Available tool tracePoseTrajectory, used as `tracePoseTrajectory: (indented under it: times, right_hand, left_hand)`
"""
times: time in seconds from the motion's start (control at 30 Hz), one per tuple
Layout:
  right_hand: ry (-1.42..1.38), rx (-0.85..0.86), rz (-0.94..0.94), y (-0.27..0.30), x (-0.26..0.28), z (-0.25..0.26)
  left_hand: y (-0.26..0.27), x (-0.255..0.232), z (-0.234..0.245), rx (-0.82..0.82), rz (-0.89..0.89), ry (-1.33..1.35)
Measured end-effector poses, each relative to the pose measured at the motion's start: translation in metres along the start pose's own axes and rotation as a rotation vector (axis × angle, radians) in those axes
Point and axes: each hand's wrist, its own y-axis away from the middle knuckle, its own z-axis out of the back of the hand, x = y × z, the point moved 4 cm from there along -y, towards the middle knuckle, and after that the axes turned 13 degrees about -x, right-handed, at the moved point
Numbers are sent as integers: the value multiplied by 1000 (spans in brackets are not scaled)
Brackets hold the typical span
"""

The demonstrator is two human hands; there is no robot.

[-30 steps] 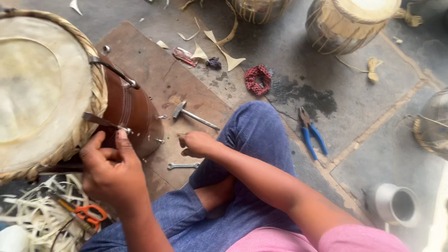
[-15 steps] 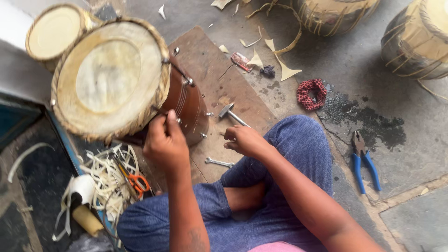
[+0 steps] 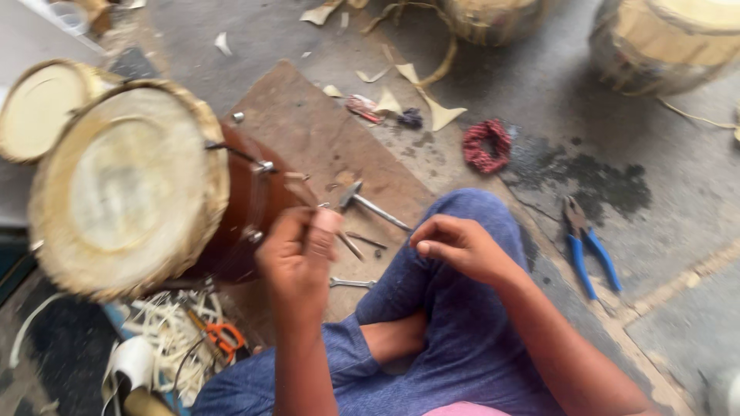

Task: The person repairs drums by using a wrench and pliers to tighten fasteners on the drum shells, hammer small components, and pull wire or cord through the drum heads while sitting on the floor among several drum instruments and tools.

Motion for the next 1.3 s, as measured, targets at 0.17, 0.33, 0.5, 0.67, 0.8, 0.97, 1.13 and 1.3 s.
tracePoseTrajectory:
  times: [0.17,0.33,0.5,0.67,0.8,0.97,1.13,1.3]
  right_hand:
    - [-291,-250,-20,35,18,48]
    - [-234,-349,125,66,36,86]
    - [-266,-548,-17,89,-23,135]
    - [-660,-762,-188,112,-92,169]
    - [-453,-791,-285,122,-122,198]
    - [1199,-974,-22,123,-154,268]
    - [1169,-904,-190,111,-212,280]
    - [911,-1005,-269,117,-214,282]
  left_hand:
    - [41,36,-77,514,455,246]
    - [84,67,-137,873,735,202]
    - [100,80,-182,880,739,158]
    - [114,67,-234,864,282,144]
    - [114,72,-291,731,-189,-110]
    - [115,123,-389,670,-192,-414]
    - [113,199,-438,725,-176,-546]
    - [113,232,-451,728,-85,-503]
